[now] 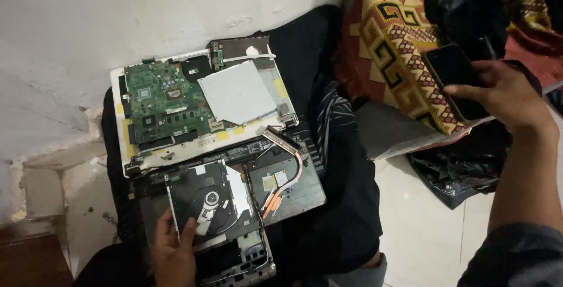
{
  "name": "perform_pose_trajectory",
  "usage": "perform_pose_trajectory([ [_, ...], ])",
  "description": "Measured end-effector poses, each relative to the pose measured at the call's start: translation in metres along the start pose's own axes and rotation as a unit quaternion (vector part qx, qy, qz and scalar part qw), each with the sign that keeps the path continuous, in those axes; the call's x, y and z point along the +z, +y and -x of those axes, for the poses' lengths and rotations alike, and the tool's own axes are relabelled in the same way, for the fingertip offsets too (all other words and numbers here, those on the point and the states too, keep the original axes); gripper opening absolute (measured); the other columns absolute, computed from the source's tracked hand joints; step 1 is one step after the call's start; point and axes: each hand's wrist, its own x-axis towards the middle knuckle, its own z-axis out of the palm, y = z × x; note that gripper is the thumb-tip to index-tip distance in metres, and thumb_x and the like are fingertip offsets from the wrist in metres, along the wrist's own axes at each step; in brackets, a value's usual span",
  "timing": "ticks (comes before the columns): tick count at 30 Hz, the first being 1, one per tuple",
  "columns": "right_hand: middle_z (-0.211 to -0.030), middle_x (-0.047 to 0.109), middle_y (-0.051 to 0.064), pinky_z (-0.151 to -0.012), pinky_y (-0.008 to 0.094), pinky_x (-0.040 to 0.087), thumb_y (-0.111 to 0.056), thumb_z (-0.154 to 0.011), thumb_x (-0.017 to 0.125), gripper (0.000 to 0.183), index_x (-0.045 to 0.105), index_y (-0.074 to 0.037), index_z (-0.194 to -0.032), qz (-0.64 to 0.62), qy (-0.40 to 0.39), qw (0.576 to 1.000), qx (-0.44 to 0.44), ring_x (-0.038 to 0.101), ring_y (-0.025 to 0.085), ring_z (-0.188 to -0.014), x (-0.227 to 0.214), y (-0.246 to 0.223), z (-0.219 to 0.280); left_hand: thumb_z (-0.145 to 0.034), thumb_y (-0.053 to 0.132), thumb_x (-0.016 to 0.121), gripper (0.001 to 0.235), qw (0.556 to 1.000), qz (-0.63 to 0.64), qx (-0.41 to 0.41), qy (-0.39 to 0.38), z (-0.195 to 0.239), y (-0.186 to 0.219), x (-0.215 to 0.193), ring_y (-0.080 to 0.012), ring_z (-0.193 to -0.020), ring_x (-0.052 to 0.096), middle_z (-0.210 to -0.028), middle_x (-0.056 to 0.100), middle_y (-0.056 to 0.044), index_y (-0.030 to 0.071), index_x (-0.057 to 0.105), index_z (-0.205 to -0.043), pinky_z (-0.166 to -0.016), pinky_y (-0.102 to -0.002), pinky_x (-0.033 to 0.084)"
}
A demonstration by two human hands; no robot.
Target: The person removes a hard drive from a disassembled laptop, then uses a screwdriver to unscrew and detach a metal bracket from the drive. They then reinsert the hard drive into the laptop chassis and use the screwdriver to secure it in place.
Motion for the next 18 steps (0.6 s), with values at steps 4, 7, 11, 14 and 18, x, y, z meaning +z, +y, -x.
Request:
perform_pose_trajectory([
  [4,-0.118,0.068,0.018,-0.086,0.041,0.048,-0.012,-0.094,0.079,0.057,0.057,-0.001,-0.146,-0.078,-0.012,0.995,-0.065,0.066,0.029,-0.100,0.002,0.028,-0.017,-0.095,0.010,0.061,0.056,0.999,-0.010,-0.031,0.001,0.013,0.022,0.006,-0.0280,-0.110,0.067,-0.129,0.070,-0.016,0.013,0.050,-0.150,-0.083,-0.041,0.054],
  [7,-0.118,0.069,0.014,-0.083,0.038,0.049,-0.023,-0.103,0.074,0.045,0.063,-0.009,-0.144,-0.081,-0.005,0.995,-0.060,0.064,0.024,-0.104,0.000,0.034,-0.021,-0.095,0.010,0.062,0.052,0.999,-0.043,-0.027,0.019,0.018,0.030,0.008,-0.0284,-0.104,0.068,-0.124,0.072,-0.015,0.013,0.054,-0.147,-0.078,-0.043,0.056],
  [11,-0.131,0.062,0.024,-0.093,0.047,0.044,-0.028,-0.096,0.078,0.061,0.059,-0.006,-0.149,-0.030,0.006,0.998,-0.049,0.058,0.036,-0.120,-0.003,0.013,-0.007,-0.095,0.011,0.062,0.055,0.998,-0.036,-0.052,0.017,0.018,0.032,0.009,-0.0295,-0.112,0.067,-0.131,0.070,-0.016,0.014,0.051,-0.149,-0.084,-0.041,0.053],
  [14,-0.133,0.062,0.025,-0.095,0.047,0.044,-0.028,-0.096,0.076,0.063,0.056,-0.002,-0.150,-0.037,-0.003,0.997,-0.063,0.059,0.036,-0.120,-0.003,0.017,-0.010,-0.094,0.010,0.062,0.054,0.999,-0.005,-0.034,0.008,0.006,0.010,0.003,-0.0269,-0.112,0.066,-0.129,0.070,-0.015,0.014,0.051,-0.147,-0.082,-0.039,0.052],
  [18,-0.136,0.061,0.023,-0.087,0.048,0.050,-0.022,-0.107,0.065,0.051,0.051,0.000,-0.152,-0.075,-0.006,0.995,-0.072,0.061,0.035,-0.115,-0.005,0.008,-0.003,-0.094,0.008,0.063,0.053,1.000,0.001,0.000,0.006,0.003,0.006,0.002,-0.0219,-0.107,0.066,-0.125,0.072,-0.014,0.011,0.054,-0.146,-0.082,-0.035,0.053],
])
